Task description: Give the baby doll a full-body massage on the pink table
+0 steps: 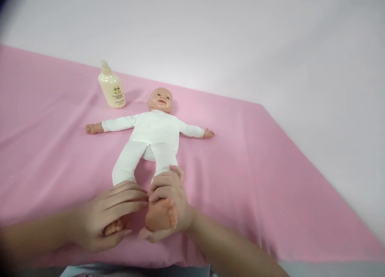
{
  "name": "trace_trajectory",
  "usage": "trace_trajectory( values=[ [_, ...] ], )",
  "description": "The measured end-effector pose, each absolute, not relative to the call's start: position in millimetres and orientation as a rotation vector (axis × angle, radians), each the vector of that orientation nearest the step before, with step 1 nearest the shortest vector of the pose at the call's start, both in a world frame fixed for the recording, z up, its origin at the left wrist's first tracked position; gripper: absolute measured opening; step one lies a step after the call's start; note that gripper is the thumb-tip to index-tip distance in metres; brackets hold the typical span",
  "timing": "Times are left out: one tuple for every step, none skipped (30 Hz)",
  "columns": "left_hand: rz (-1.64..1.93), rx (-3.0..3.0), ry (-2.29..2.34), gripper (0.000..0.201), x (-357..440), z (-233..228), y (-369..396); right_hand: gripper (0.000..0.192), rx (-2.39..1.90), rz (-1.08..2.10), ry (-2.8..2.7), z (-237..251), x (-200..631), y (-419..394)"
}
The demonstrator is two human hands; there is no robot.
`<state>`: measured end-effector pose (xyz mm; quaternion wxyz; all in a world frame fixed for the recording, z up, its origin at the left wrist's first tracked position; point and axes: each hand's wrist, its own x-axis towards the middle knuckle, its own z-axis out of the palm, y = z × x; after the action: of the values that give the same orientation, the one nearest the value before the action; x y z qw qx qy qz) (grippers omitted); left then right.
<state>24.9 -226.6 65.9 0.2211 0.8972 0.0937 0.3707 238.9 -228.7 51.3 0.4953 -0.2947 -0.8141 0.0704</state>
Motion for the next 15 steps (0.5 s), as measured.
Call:
trace_trajectory(
  values=[
    [1.013, 2.474, 0.262, 0.053, 24.8, 65.9, -226.7, 0.044, -0.662, 0.206, -1.964, 58.2, 237.6, -228.8],
    [1.006, 2.469, 0.267, 0.052, 24.6, 65.7, -226.9, 0.040, -0.617, 0.249, -1.956, 64.1, 236.4, -229.2],
    [1.002, 2.465, 0.272, 0.050, 24.5, 65.4, -227.0, 0.036, -0.592, 0.294, -1.949, 68.7, 235.4, -229.9],
    [0.997, 2.461, 0.279, 0.048, 24.3, 65.0, -227.2, 0.033, -0.591, 0.333, -1.947, 72.2, 234.5, -230.8],
    [0.996, 2.457, 0.283, 0.045, 24.2, 64.6, -227.4, 0.031, -0.596, 0.363, -1.943, 74.5, 233.9, -231.9],
    [0.998, 2.455, 0.281, 0.043, 24.1, 64.2, -227.5, 0.029, -0.604, 0.387, -1.944, 76.0, 233.6, -232.9],
    [0.999, 2.453, 0.275, 0.042, 24.1, 63.9, -227.5, 0.029, -0.611, 0.400, -1.949, 76.9, 233.7, -233.7],
    [1.002, 2.453, 0.264, 0.042, 24.1, 63.7, -227.5, 0.028, -0.612, 0.405, -1.962, 77.3, 233.9, -234.3],
    [1.004, 2.453, 0.253, 0.041, 24.2, 63.7, -227.5, 0.028, -0.609, 0.407, -1.974, 77.5, 234.3, -234.6],
    [1.004, 2.453, 0.244, 0.040, 24.4, 63.8, -227.4, 0.028, -0.600, 0.407, -1.988, 77.4, 234.8, -234.5],
    [1.003, 2.451, 0.239, 0.040, 24.5, 64.1, -227.3, 0.028, -0.593, 0.408, -2.003, 77.2, 235.3, -234.2],
    [1.003, 2.449, 0.237, 0.039, 24.8, 64.5, -227.2, 0.028, -0.588, 0.407, -2.015, 76.9, 235.7, -233.8],
    [1.004, 2.446, 0.235, 0.038, 25.0, 65.0, -227.1, 0.028, -0.582, 0.402, -2.019, 76.6, 236.0, -233.3],
    [1.008, 2.443, 0.233, 0.037, 25.2, 65.5, -227.0, 0.029, -0.576, 0.398, -2.023, 76.2, 236.2, -232.8],
    [1.014, 2.442, 0.234, 0.036, 25.4, 66.0, -227.0, 0.029, -0.573, 0.396, -2.025, 75.8, 236.2, -232.4]
  ],
)
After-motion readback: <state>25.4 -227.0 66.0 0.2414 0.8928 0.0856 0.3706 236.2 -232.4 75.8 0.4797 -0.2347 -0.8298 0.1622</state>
